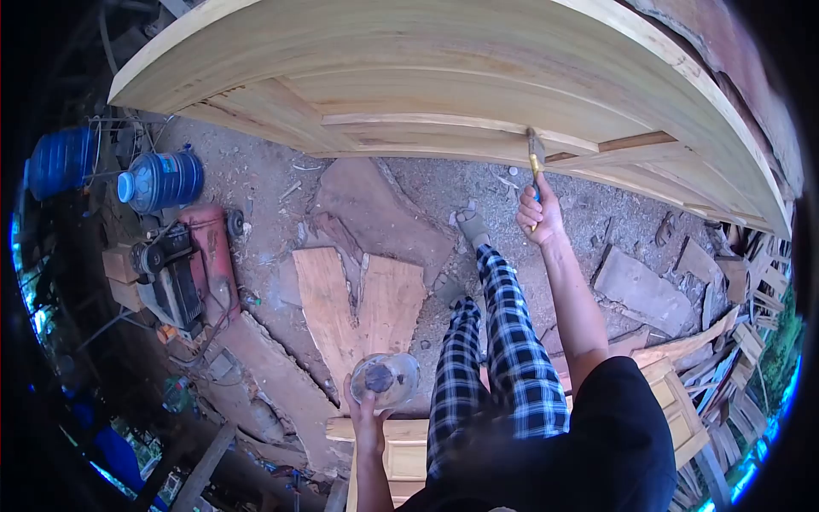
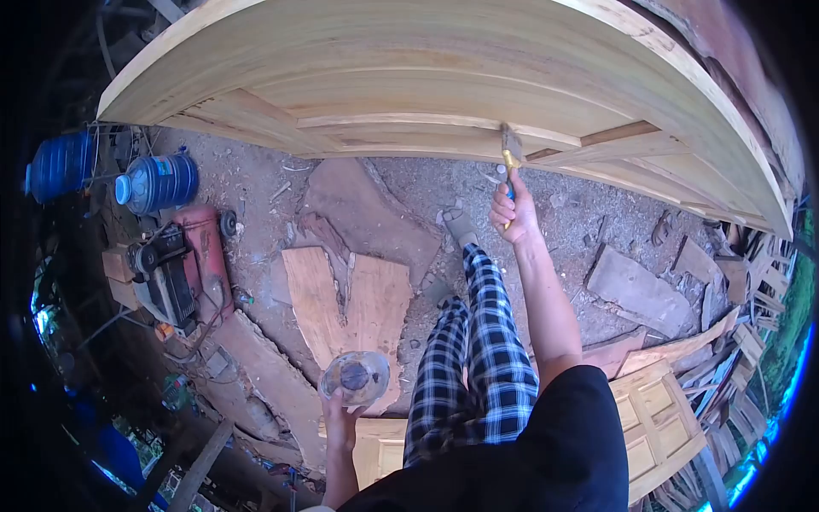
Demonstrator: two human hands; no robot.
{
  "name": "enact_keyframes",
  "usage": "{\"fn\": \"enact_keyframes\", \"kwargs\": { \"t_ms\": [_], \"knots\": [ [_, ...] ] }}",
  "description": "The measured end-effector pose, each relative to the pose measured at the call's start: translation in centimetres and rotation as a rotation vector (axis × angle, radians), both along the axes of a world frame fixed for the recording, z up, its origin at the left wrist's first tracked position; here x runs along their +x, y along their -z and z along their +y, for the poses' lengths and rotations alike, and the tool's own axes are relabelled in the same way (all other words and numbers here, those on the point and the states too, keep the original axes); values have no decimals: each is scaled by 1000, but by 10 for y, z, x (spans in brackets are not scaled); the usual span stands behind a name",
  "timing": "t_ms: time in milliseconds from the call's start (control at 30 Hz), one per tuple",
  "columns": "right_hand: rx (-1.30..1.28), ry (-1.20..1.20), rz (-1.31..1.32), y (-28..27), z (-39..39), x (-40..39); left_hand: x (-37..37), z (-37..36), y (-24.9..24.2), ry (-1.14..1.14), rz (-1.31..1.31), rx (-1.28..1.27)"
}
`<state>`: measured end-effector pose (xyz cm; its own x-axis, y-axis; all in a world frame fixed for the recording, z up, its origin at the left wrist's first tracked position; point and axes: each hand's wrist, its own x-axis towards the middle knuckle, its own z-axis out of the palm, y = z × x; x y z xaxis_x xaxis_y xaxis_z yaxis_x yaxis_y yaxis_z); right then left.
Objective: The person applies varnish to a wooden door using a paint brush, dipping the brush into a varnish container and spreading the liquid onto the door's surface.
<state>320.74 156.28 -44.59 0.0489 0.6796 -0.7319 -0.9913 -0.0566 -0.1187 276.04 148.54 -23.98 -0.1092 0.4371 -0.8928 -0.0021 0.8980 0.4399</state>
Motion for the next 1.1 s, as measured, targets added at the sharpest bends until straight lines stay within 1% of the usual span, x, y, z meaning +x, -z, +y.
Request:
{"fn": "enact_keyframes", "kwargs": {
  "t_ms": [33,67,133,167,233,267,300,333,367,400,433,467,500,533,600,633,700,733,767,833,867,933,967,1000,1033,1100],
  "knots": [
    [25,118,-41,10,-27,24,-4,-6,4,24,1,-11],
    [91,296,-19,20,-48,46,-10,-11,9,19,-7,-36],
    [143,551,-137,25,-68,77,-14,-18,15,22,-17,-55],
    [149,561,-138,31,-63,82,-14,-19,17,30,-20,-69],
    [135,506,-89,40,-41,79,-12,-17,18,41,-26,-75],
    [137,527,-17,44,-21,64,-9,-16,19,59,-41,-66],
    [142,543,55,46,9,37,-5,-14,19,72,-57,-53],
    [117,507,51,44,38,2,-1,-12,19,69,-60,-38],
    [133,447,122,36,64,-36,3,-10,16,95,-51,-13],
    [94,369,151,27,86,-73,7,-8,13,121,-35,9],
    [130,268,251,19,103,-108,9,-7,10,118,-23,20],
    [110,98,256,7,117,-141,10,-5,6,135,-34,37],
    [107,-176,67,-8,127,-169,11,-4,1,153,-44,54],
    [157,-447,-160,-21,136,-192,15,-1,-7,167,-9,67],
    [159,-719,-622,-48,163,-214,10,0,-13,156,16,92],
    [165,-723,-622,-48,175,-222,9,-1,-14,148,23,105],
    [-48,-460,-1588,-44,194,-219,1,-4,-8,101,20,99],
    [-125,-699,-1493,-73,191,-191,4,-3,-7,61,17,92],
    [-138,-700,-1502,-69,181,-176,8,-2,-6,66,4,86],
    [-210,-719,-1722,-58,158,-145,21,6,-8,17,4,73],
    [-264,-868,-1645,-66,139,-122,23,7,-5,40,-26,73],
    [-362,-698,-1771,-48,86,-78,43,15,-11,68,-36,107],
    [-450,-686,-1776,-48,57,-51,51,16,-14,109,-45,136],
    [-554,-727,-1738,-45,29,-22,52,13,-12,110,-46,127],
    [-628,-654,-1781,-38,1,4,53,12,-7,141,-62,146],
    [-850,-642,-1721,-22,-46,52,57,12,-6,182,-82,159]
  ]
}}
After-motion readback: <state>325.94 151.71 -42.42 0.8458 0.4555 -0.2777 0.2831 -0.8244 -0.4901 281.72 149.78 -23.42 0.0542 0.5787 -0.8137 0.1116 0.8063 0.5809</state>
